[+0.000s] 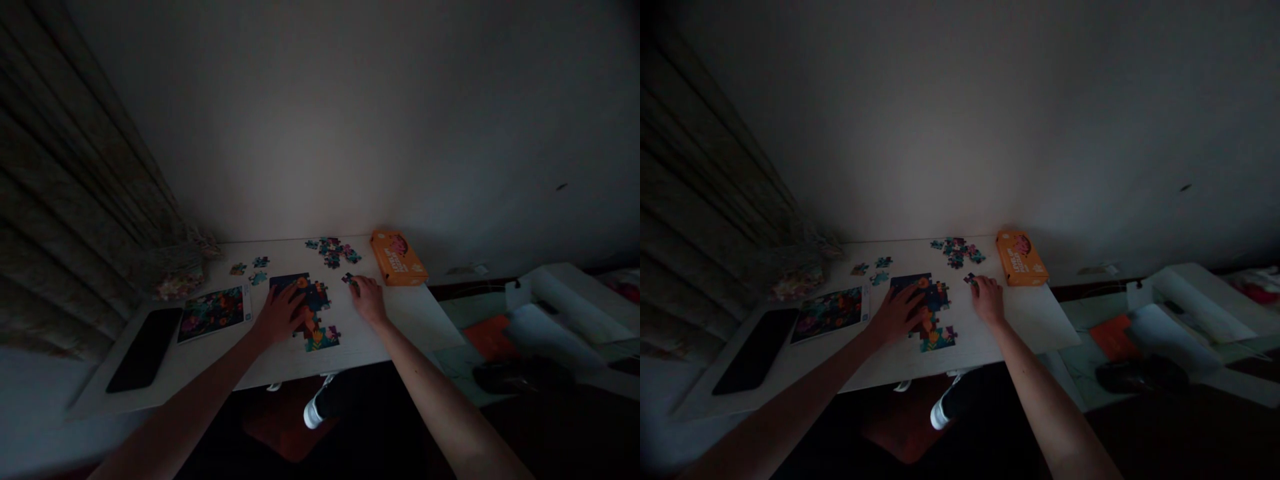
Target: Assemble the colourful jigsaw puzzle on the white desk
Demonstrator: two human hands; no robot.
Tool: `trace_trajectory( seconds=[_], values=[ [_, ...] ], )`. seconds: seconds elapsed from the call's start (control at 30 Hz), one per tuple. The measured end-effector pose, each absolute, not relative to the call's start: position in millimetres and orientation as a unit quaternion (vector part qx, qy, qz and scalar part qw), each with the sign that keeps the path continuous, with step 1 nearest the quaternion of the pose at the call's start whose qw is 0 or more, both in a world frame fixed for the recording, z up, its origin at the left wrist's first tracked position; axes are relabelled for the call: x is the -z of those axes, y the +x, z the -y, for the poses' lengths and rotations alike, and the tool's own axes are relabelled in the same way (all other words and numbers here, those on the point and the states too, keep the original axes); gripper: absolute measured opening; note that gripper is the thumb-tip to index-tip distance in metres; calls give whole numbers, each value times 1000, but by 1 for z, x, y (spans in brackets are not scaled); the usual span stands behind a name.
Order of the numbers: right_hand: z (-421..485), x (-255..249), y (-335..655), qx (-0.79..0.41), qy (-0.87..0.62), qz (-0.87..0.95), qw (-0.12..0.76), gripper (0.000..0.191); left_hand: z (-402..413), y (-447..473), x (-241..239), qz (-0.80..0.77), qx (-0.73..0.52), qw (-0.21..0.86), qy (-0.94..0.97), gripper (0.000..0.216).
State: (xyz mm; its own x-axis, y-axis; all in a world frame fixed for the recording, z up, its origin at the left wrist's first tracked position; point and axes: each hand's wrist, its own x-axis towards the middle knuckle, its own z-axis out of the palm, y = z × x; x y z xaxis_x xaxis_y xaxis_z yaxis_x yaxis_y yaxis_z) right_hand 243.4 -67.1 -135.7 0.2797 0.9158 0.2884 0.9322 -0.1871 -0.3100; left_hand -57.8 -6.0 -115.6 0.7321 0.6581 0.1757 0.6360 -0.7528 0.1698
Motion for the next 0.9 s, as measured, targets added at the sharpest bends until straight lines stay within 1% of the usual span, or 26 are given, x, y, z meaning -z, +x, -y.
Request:
trace_trajectory(
  seconds=[0.13,0.33,0.43,0.57,0.63,0.73,0.83,0.9],
  values=[
    [66,138,246,17,-770,600,217,29,23,-70,122,-330,-109,50,936,54],
    [60,146,256,-4,-766,598,236,31,39,-69,122,-358,-120,65,924,52],
    [48,147,264,-34,-759,599,251,33,39,-69,122,-361,-128,75,921,51],
    [28,145,275,-107,-741,598,288,42,38,-70,121,-356,-133,86,921,49],
    [20,144,277,-124,-732,600,298,45,38,-70,119,-357,-132,88,920,49],
    [16,143,271,-83,-753,587,285,42,40,-70,117,-359,-136,92,919,49],
    [18,141,258,-10,-773,588,239,35,39,-69,118,-360,-142,102,916,48],
    [22,139,250,22,-767,605,214,34,34,-69,119,-362,-145,124,912,44]
  ],
)
